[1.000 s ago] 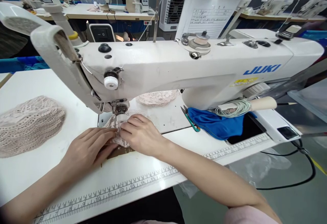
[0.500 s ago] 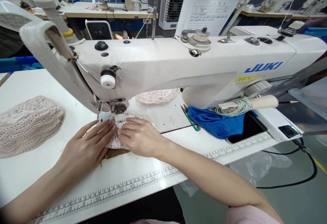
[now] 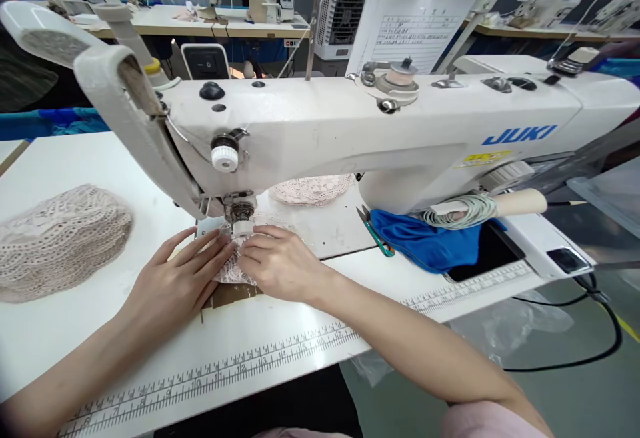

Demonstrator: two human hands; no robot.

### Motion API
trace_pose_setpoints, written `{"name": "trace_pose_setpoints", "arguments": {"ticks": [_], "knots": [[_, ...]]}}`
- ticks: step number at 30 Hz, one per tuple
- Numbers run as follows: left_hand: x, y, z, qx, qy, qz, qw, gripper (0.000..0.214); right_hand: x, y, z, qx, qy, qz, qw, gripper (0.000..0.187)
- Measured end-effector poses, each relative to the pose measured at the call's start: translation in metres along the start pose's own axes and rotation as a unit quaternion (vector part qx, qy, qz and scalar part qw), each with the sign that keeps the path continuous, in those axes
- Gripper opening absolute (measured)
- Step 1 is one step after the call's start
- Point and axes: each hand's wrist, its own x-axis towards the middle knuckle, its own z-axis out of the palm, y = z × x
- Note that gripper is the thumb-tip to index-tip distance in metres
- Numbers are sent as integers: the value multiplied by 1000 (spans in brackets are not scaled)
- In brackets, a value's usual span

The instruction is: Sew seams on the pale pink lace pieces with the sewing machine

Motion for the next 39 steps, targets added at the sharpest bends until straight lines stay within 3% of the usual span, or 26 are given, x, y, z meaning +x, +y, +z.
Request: {"name": "trace_pose_setpoints", "arguments": {"ticks": [13, 21, 39], "knots": [[3, -6, 2, -2, -9, -14, 1000, 36, 1, 3, 5, 6, -3, 9, 1000, 28], [-1, -3, -6, -24, 18, 17, 999, 35, 0, 2, 3, -12, -9, 5, 1000, 31], [2, -7, -3, -31, 26, 2, 999, 35, 1, 0, 5, -52, -11, -17, 998, 26]]}}
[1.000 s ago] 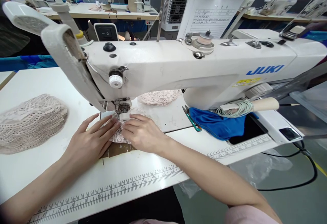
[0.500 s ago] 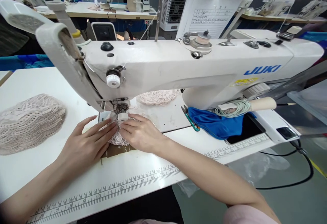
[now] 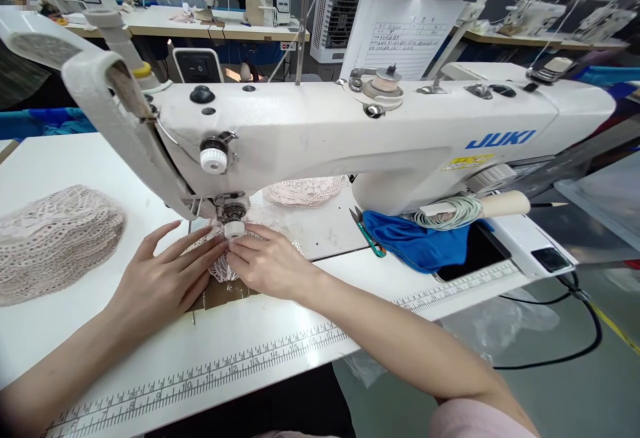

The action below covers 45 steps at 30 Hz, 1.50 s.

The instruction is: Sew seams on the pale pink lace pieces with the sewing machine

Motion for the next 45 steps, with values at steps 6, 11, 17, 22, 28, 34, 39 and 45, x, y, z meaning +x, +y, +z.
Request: {"name": "trace_pose_setpoints", "arguments": {"ticks": [6, 11, 17, 22, 28, 34, 39, 45], "knots": [[-3, 5, -1, -14, 20, 14, 1000, 33, 0, -1, -1, -6, 5, -9, 1000, 27], [-1, 2, 0, -15, 8, 6, 1000, 35, -1, 1, -1, 3, -2, 2, 1000, 28], [2, -3, 6, -14, 4, -2, 1000, 37, 1, 4, 2, 9, -23, 14, 1000, 24], [3, -2, 6, 1, 10, -13, 1000, 31, 3, 6, 3, -4, -43, 20, 999, 23], [-2, 7, -1, -4, 24, 1, 1000, 26, -3, -1, 2, 1, -1, 27, 1000, 18], [-1, 5, 0, -12, 22, -12, 1000, 26, -3, -1, 4, 0, 4, 31, 1000, 19], [1, 1, 3, 5, 22, -9, 1000, 26, 0, 1, 4, -4, -10, 36, 999, 19], [1, 2, 3, 10, 34, -9, 999, 25, 2, 2, 2, -13, -27, 47, 998, 23]]}}
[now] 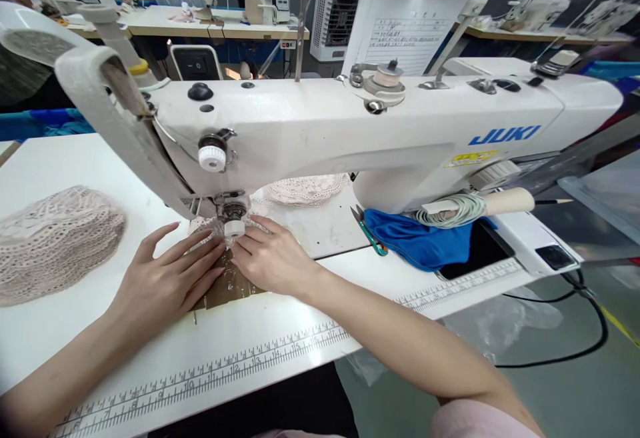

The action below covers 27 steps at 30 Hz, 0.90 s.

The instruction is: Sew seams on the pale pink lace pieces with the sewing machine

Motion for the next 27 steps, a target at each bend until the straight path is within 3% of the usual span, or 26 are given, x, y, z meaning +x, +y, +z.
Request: {"name": "trace_pose_setpoints", "arguments": {"ticks": [27], "knots": [[4, -12, 8, 18, -28, -22, 999, 29, 2, 3, 4, -28, -55, 36, 997, 25]]}}
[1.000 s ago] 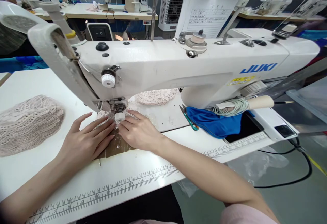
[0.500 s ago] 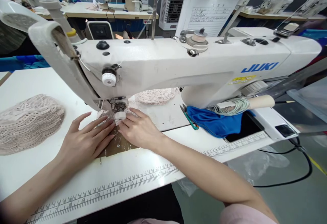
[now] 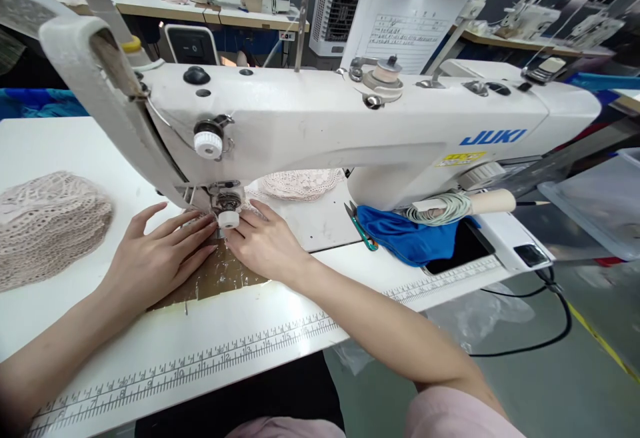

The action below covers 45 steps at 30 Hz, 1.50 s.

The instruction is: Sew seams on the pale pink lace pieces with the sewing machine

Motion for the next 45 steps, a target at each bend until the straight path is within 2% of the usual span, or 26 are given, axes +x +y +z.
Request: {"name": "trace_pose_setpoints", "arguments": {"ticks": [9, 17, 22, 24, 26, 28, 29, 30, 31, 33, 36, 38, 41, 45], "knots": [[-1, -1, 0, -5, -14, -19, 1000, 31, 0, 4, -3, -4, -6, 32, 999, 25], [0, -11, 4, -12, -38, -63, 997, 32, 0, 6, -8, 42, -7, 47, 998, 24], [-2, 3, -7, 53, -31, -51, 997, 24, 0, 8, -14, 49, -5, 55, 997, 25], [-5, 18, -16, 40, -37, -29, 998, 17, 0, 8, -16, 53, -1, 61, 997, 26], [-10, 33, -25, -37, -36, 36, 998, 18, -1, 8, -17, 57, 5, 61, 996, 26], [-12, 44, -31, -141, -40, 132, 980, 22, -2, 6, -18, 74, 7, 57, 996, 26], [-13, 46, -32, -181, -31, 162, 970, 23, -2, 6, -18, 87, 7, 56, 995, 25], [-13, 45, -32, -204, -16, 166, 965, 25, -2, 5, -18, 101, 7, 57, 993, 24], [-12, 42, -31, -207, -2, 144, 968, 26, -3, 5, -17, 114, 7, 60, 992, 24], [-11, 32, -27, -171, -4, 46, 984, 27, -3, 4, -16, 136, 4, 75, 988, 22], [-10, 17, -21, -134, -84, -58, 986, 22, -3, 2, -16, 175, -17, 108, 978, 20], [-10, 14, -21, -171, -107, -96, 975, 17, -2, 0, -17, 221, -39, 137, 965, 18], [-9, 16, -29, -282, -91, -182, 938, 15, 1, -3, -22, 309, -79, 164, 933, 24], [-6, 14, -38, -427, -47, -284, 857, 15, 3, -4, -27, 408, -112, 171, 890, 35]]}}
